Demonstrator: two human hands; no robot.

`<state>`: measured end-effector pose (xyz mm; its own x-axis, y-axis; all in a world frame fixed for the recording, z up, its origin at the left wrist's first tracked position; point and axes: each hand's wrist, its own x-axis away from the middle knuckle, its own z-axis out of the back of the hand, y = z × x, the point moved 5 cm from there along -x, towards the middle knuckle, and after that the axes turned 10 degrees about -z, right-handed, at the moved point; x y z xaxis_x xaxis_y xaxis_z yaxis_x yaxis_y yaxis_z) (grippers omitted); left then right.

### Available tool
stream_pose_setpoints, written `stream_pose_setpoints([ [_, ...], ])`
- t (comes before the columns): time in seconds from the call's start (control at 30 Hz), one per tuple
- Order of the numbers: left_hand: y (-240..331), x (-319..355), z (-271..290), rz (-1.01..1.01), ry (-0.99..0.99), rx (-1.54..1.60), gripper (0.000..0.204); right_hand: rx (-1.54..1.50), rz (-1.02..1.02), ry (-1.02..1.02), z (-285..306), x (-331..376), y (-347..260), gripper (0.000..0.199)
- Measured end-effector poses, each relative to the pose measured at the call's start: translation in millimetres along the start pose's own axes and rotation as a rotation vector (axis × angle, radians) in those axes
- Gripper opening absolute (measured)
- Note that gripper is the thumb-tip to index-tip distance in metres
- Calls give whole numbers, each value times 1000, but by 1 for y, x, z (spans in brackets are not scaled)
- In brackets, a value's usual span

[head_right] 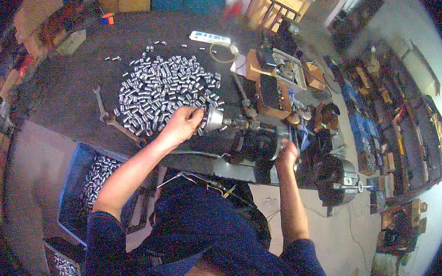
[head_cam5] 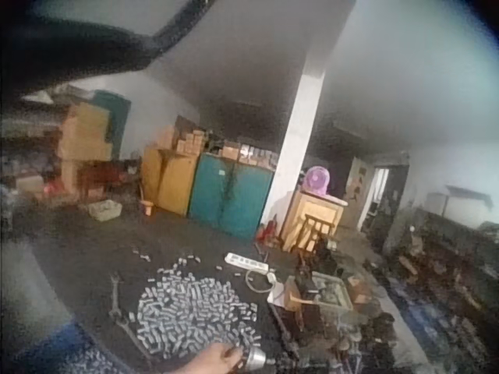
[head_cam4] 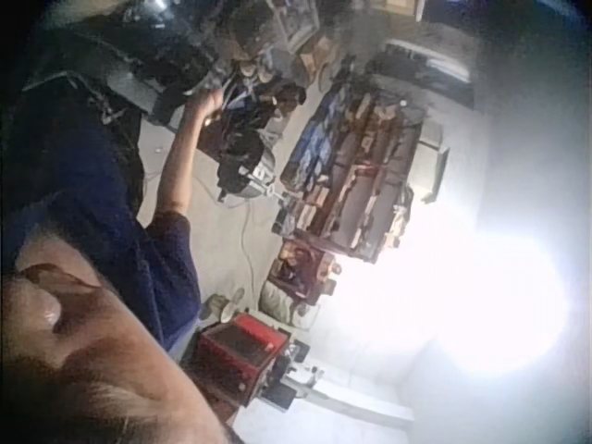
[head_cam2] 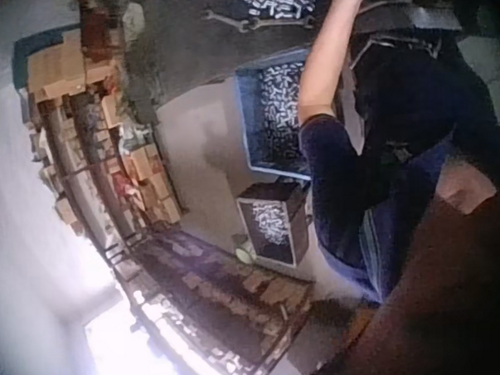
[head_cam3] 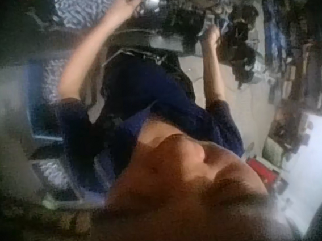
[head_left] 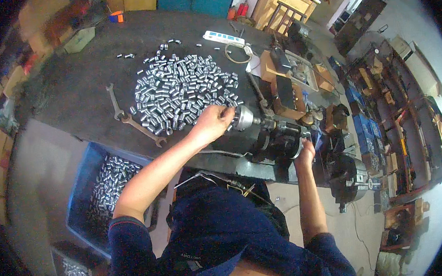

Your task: The person repeatedly picks small cylindrical metal parts from a pile on the workbench, inserts them into a bench-mounted drill press, and operates the lever to process each part. The processed parts are dropped into a blue bin below. The person occasionally uses a wrench to adjust the machine.

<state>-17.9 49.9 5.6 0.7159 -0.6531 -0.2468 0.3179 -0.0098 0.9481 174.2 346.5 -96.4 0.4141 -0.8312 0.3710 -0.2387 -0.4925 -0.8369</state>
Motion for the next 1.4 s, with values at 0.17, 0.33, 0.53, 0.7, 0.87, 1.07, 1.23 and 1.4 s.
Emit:
stream_pose_setpoints([
  [0.17,-3,-1,5,1,-72,-15,34,280,415,-200,-49,-47,-49,17],
  [0.33,-9,3,7,107,-108,96,33,-22,373,-254,-66,52,-93,17],
  [0.53,-3,17,34,170,49,237,32,22,248,-405,-12,88,-65,24],
  [0.7,-26,74,103,247,194,55,31,202,-77,25,-4,39,-12,20],
  [0.87,-103,173,183,452,300,-314,30,454,685,-157,-47,-24,-47,21],
  [1.07,-84,190,186,229,23,-1091,18,-10,426,-231,-67,58,-94,16],
  [1.23,-8,85,92,-185,58,-910,13,41,383,-392,-31,92,-87,25],
  [1.4,-62,20,28,-475,-211,-1208,14,-6,226,-343,16,72,-33,29],
])
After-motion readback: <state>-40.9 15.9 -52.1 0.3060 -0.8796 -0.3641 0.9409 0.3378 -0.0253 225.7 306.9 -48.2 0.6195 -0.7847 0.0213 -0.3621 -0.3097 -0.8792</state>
